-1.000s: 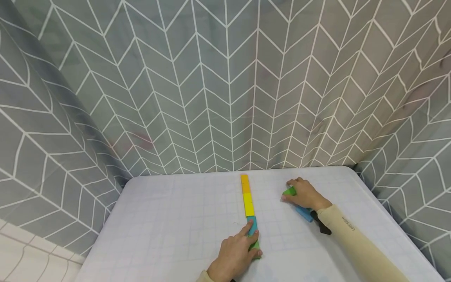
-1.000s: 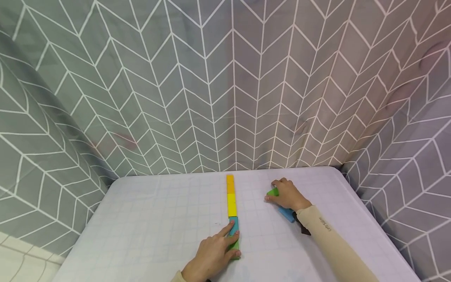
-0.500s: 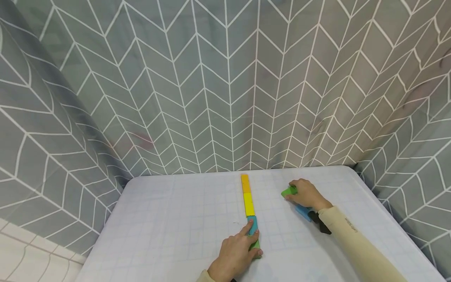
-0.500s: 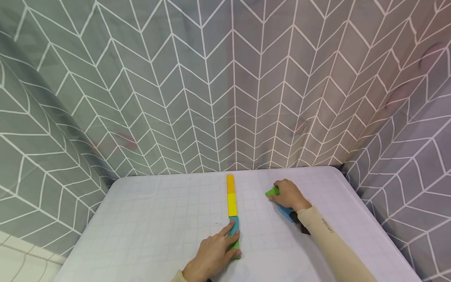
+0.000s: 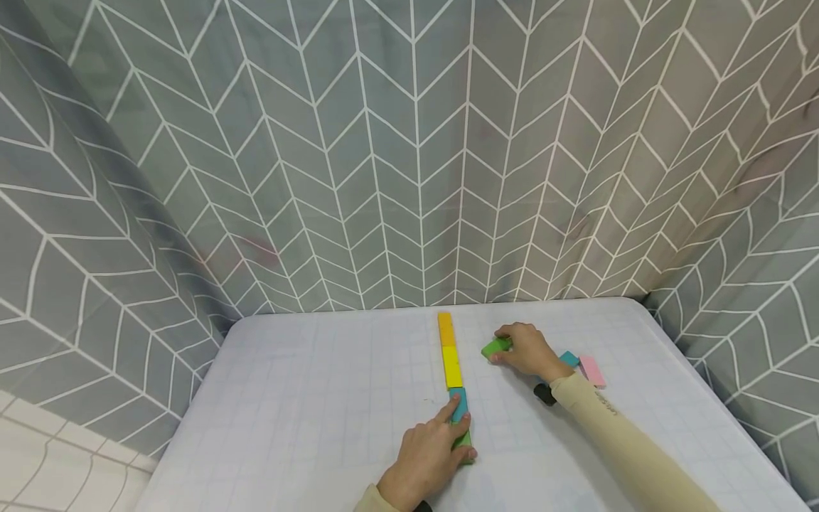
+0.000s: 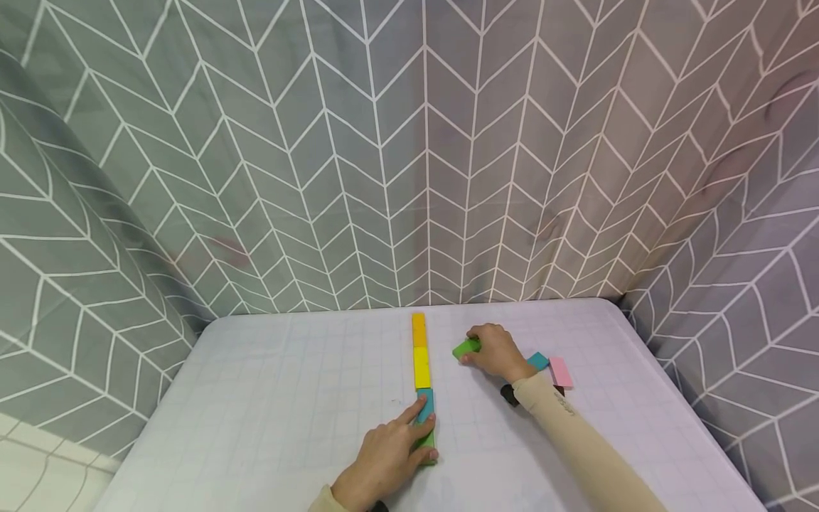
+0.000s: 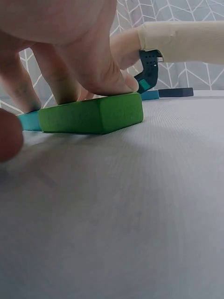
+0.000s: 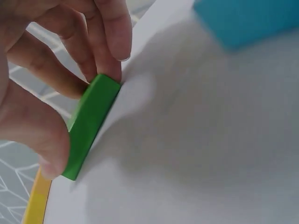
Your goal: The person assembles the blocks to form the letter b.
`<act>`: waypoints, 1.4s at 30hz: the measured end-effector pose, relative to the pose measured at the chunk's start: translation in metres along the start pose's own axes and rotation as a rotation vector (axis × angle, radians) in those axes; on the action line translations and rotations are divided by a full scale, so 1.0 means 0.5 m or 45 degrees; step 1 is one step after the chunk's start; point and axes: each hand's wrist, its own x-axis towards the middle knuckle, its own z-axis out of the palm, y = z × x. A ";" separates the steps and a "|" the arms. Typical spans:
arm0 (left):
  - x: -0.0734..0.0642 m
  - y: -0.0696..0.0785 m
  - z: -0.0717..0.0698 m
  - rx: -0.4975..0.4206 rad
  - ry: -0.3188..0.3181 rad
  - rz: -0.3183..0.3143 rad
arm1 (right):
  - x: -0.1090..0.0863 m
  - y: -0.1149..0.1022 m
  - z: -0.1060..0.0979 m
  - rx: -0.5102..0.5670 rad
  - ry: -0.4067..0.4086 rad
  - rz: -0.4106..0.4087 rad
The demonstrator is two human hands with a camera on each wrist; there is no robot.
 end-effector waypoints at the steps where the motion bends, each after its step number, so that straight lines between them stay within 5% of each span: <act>1: 0.000 0.000 0.000 0.000 -0.001 -0.002 | 0.002 -0.005 0.003 0.015 -0.006 -0.007; 14: 0.001 -0.004 0.001 -0.001 -0.005 -0.003 | 0.011 -0.039 0.034 0.157 -0.058 -0.031; 42: -0.001 -0.001 0.000 0.001 0.009 0.005 | 0.001 -0.048 0.050 0.119 -0.067 -0.130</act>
